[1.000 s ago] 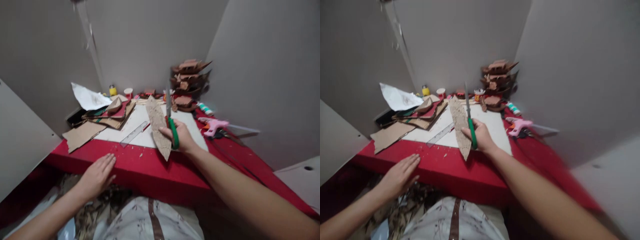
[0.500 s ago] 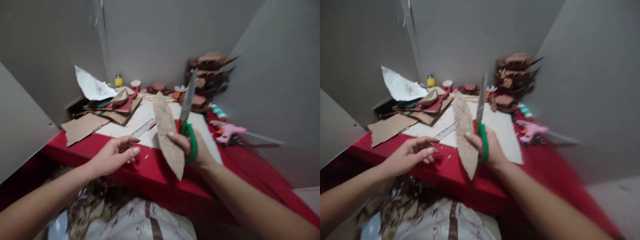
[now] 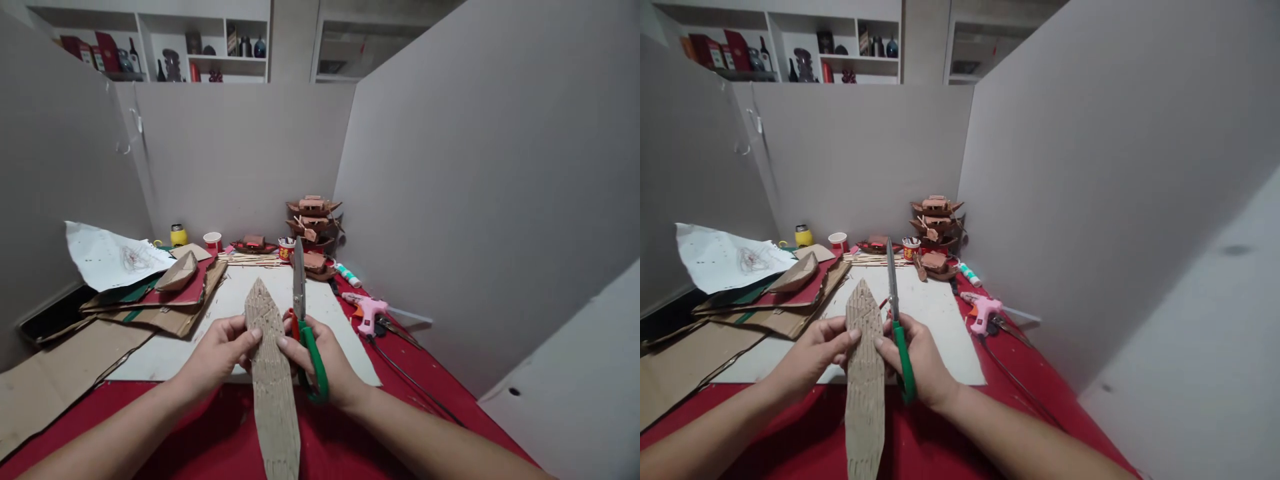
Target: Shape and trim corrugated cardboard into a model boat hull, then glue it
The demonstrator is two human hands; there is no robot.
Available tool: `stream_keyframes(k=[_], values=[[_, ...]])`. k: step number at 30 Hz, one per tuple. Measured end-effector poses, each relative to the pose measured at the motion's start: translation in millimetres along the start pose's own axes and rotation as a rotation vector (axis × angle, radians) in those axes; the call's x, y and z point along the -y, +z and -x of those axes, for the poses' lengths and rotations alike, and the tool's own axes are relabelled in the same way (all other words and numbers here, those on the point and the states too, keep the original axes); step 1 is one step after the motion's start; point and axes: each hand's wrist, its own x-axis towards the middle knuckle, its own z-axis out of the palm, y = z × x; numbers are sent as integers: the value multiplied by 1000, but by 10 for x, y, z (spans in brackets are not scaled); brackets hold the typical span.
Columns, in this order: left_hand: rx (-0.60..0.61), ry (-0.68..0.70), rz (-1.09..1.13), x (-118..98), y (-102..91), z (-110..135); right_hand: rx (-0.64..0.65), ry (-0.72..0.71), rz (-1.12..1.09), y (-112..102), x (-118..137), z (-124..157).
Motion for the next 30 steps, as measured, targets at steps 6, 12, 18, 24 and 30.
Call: stream_keyframes(k=[6, 12, 18, 24, 30], values=[[50, -49, 103, 256, -59, -118, 8, 44, 41, -4, -129, -46], [78, -145, 197, 331, -82, -154, 59, 37, 97, -12, -95, -54], [3, -175, 170, 243, -162, -124, 149, 99, 102, -32, -47, -51], [-260, -9, 200, 133, -281, -104, 198, 190, -15, -217, -253, 24], [-424, 102, 127, 67, -323, -121, 297, 159, 45, -210, -329, 42]])
